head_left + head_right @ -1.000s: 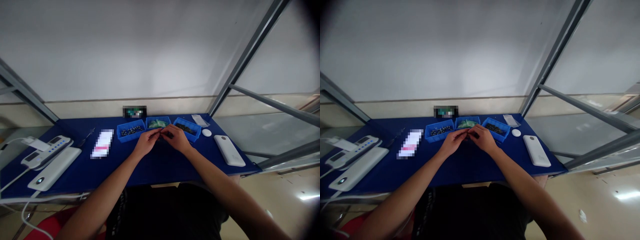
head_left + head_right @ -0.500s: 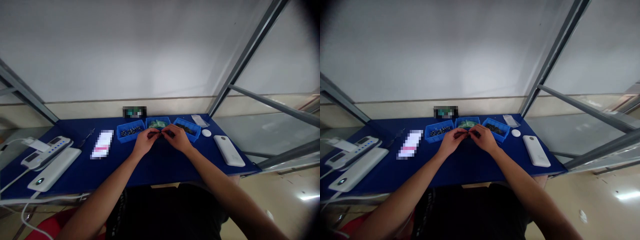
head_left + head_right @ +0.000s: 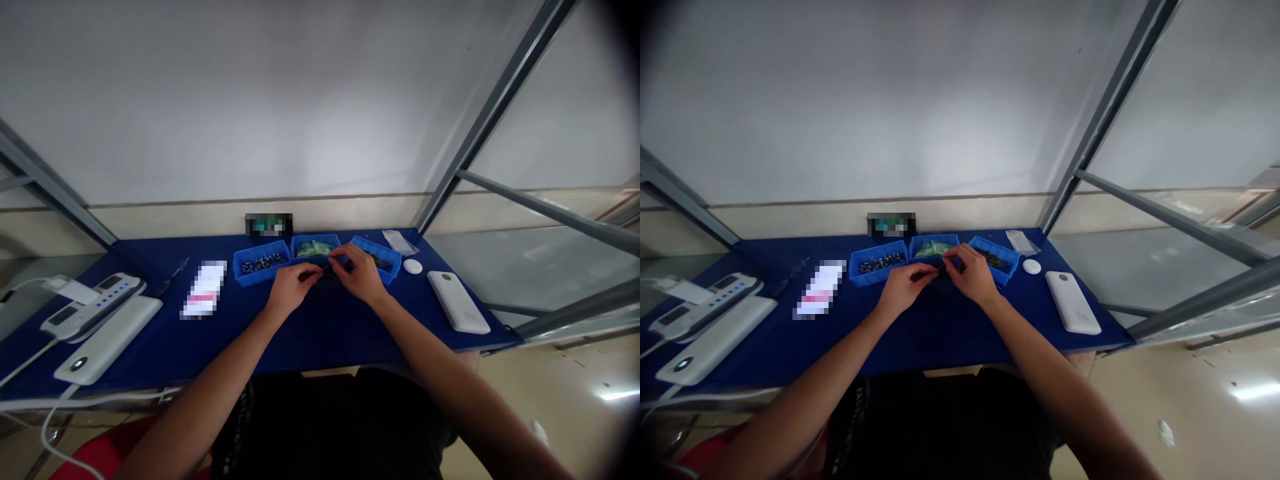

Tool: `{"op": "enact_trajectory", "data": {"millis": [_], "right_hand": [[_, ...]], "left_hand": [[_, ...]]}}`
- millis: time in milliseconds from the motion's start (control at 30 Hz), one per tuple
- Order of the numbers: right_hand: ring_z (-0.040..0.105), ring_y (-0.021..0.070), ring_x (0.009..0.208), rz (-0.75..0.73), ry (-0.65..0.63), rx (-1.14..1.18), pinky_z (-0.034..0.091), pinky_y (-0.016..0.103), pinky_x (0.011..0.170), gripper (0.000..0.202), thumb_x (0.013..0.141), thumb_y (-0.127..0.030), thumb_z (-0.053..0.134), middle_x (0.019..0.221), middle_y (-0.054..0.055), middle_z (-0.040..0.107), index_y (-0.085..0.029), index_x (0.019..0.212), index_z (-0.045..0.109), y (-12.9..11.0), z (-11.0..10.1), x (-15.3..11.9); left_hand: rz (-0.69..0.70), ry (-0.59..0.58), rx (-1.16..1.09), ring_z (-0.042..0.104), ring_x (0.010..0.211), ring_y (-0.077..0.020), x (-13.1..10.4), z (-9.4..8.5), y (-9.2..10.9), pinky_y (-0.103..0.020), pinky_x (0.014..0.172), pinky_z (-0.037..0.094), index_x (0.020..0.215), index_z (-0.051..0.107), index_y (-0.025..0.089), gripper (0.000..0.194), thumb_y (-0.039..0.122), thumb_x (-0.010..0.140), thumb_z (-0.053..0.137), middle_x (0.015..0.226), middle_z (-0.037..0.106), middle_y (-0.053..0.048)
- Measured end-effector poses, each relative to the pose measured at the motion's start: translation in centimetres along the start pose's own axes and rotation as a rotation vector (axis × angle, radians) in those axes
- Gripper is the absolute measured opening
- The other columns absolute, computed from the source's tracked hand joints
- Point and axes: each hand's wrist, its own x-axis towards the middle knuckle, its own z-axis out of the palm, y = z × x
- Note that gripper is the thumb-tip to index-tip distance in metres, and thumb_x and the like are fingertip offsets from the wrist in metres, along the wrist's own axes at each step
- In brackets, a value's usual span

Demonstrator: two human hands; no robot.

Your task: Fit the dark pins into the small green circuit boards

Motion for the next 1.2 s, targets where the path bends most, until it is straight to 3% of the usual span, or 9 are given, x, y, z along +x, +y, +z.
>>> {"op": "enact_trajectory", "data": {"millis": [100,233,333,433,600,700,833,1000,1200], "right_hand": [[0.071,0.022,0.091,-0.041,-0.071,0.022,0.06,0.036,0.075,0.015,0.098,-0.028,0.065,0.112,0.007,0.074,-0.027,0.11,0.073,0.3,0.1,0.0],[0.07,0.0237,0.098,-0.105,-0.182,-0.031,0.057,0.039,0.088,0.015,0.094,-0.017,0.066,0.099,0.005,0.076,-0.027,0.103,0.075,0.9,0.3,-0.1],[0.071,0.0233,0.098,-0.063,-0.227,-0.021,0.057,0.039,0.089,0.018,0.091,-0.014,0.068,0.099,0.003,0.077,-0.026,0.104,0.074,1.3,0.5,-0.2],[0.074,0.0212,0.094,0.026,-0.245,0.048,0.057,0.035,0.087,0.023,0.088,-0.016,0.071,0.101,0.003,0.078,-0.025,0.108,0.072,1.5,0.7,-0.4],[0.072,0.0171,0.078,0.117,-0.219,0.154,0.057,0.031,0.076,0.038,0.089,-0.022,0.07,0.095,0.0,0.076,-0.026,0.126,0.065,1.4,0.8,-0.4],[0.07,0.0163,0.076,0.121,-0.166,0.166,0.057,0.03,0.073,0.043,0.093,-0.024,0.066,0.097,0.0,0.074,-0.027,0.136,0.062,1.2,0.5,-0.2],[0.071,0.0185,0.085,0.068,-0.067,0.061,0.056,0.03,0.073,0.026,0.097,-0.026,0.062,0.1,0.003,0.074,-0.026,0.122,0.07,0.9,0.2,-0.1],[0.07,0.0199,0.084,-0.009,-0.071,-0.017,0.055,0.031,0.072,0.011,0.096,-0.03,0.069,0.097,0.005,0.074,-0.025,0.104,0.073,0.5,0.2,-0.2],[0.064,0.0178,0.075,-0.053,-0.138,-0.004,0.053,0.031,0.069,0.008,0.094,-0.028,0.073,0.09,0.004,0.069,-0.025,0.101,0.076,0.7,0.4,-0.3]], "left_hand": [[0.059,-0.025,0.094,0.079,0.089,-0.025,-0.1,0.1,0.4,-0.04,0.083,0.064,0.107,0.081,0.028,0.015,0.029,0.095,0.073,0.101,0.083,-0.003],[0.131,0.024,0.181,0.077,0.088,-0.0245,0.1,0.0,0.7,-0.04,0.083,0.063,0.102,0.081,0.027,0.011,0.027,0.095,0.073,0.099,0.081,-0.004],[0.12,0.06,0.164,0.077,0.09,-0.0243,0.1,-0.2,0.7,-0.04,0.086,0.063,0.101,0.08,0.026,0.01,0.026,0.095,0.073,0.101,0.08,-0.004],[0.087,0.06,0.097,0.078,0.092,-0.0237,0.1,-0.1,0.6,-0.04,0.087,0.064,0.107,0.077,0.026,0.013,0.026,0.095,0.071,0.105,0.08,-0.004],[0.083,0.06,0.02,0.077,0.102,-0.0215,0.1,0.1,0.9,-0.041,0.096,0.063,0.135,0.065,0.028,0.037,0.025,0.098,0.068,0.115,0.079,-0.004],[0.069,0.07,0.035,0.078,0.096,-0.0212,0.0,0.1,1.1,-0.04,0.09,0.065,0.135,0.065,0.028,0.037,0.027,0.098,0.068,0.11,0.079,-0.004],[-0.013,-0.009,-0.02,0.078,0.077,-0.0194,-0.3,0.1,0.9,-0.035,0.073,0.066,0.133,0.068,0.026,0.032,0.032,0.101,0.064,0.098,0.081,-0.004],[-0.073,-0.066,-0.158,0.078,0.072,-0.02,-0.3,0.4,0.5,-0.029,0.05,0.06,0.139,0.066,0.023,0.039,0.036,0.102,0.061,0.108,0.08,-0.009],[-0.062,-0.025,-0.201,0.08,0.092,-0.025,0.1,0.4,-0.1,-0.034,0.064,0.068,0.124,0.075,0.024,0.03,0.038,0.101,0.064,0.108,0.081,-0.008]]}}
